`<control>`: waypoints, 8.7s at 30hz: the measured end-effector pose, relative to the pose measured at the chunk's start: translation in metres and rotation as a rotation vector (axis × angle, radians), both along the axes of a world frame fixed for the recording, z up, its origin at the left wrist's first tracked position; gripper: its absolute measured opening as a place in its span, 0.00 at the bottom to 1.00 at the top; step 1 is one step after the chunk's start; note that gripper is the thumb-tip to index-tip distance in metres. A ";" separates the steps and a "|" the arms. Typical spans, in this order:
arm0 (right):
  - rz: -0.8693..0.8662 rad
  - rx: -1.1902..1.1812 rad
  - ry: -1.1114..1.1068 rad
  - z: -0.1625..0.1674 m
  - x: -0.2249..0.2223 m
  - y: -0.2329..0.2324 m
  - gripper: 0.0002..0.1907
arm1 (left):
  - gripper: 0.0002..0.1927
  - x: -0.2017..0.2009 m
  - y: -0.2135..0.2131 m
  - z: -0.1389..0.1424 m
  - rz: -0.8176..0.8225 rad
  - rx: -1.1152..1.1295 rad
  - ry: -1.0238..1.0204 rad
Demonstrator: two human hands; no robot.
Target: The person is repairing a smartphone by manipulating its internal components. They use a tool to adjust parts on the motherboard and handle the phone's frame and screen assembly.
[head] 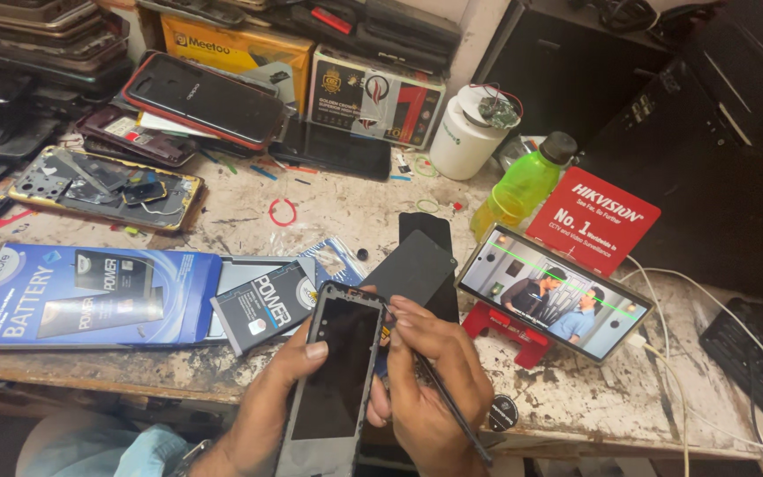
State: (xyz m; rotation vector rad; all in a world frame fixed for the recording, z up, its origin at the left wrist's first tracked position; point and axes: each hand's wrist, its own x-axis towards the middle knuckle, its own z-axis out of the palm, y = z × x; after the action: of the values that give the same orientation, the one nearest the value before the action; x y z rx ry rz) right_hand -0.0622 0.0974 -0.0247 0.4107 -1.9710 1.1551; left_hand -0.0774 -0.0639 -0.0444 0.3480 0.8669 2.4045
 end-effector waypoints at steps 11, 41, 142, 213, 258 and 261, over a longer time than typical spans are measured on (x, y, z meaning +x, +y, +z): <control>0.235 -0.337 -0.091 -0.012 0.003 0.013 0.08 | 0.36 0.004 -0.003 0.004 -0.035 0.070 0.043; -0.104 0.461 -0.228 0.070 0.006 0.002 0.04 | 0.54 -0.002 0.019 -0.018 0.250 -0.123 0.255; -0.099 0.315 -0.031 0.039 0.026 -0.026 0.07 | 0.34 0.017 0.009 0.011 0.319 0.108 -0.109; -0.077 0.700 -0.155 0.092 0.015 -0.012 0.06 | 0.32 0.034 0.009 -0.002 0.398 0.024 0.013; -0.244 0.344 -0.393 0.063 0.043 0.004 0.03 | 0.39 0.021 -0.012 0.019 0.048 0.180 -0.080; -0.258 0.381 -0.402 0.065 0.041 0.006 0.05 | 0.40 0.020 -0.014 0.023 0.037 0.171 -0.094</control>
State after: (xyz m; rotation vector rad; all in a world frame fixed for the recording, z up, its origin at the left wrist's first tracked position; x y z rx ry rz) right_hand -0.0212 0.1038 0.0399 0.1099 -2.5214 0.7354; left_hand -0.0578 -0.0777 -0.0212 0.2826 0.6338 2.5144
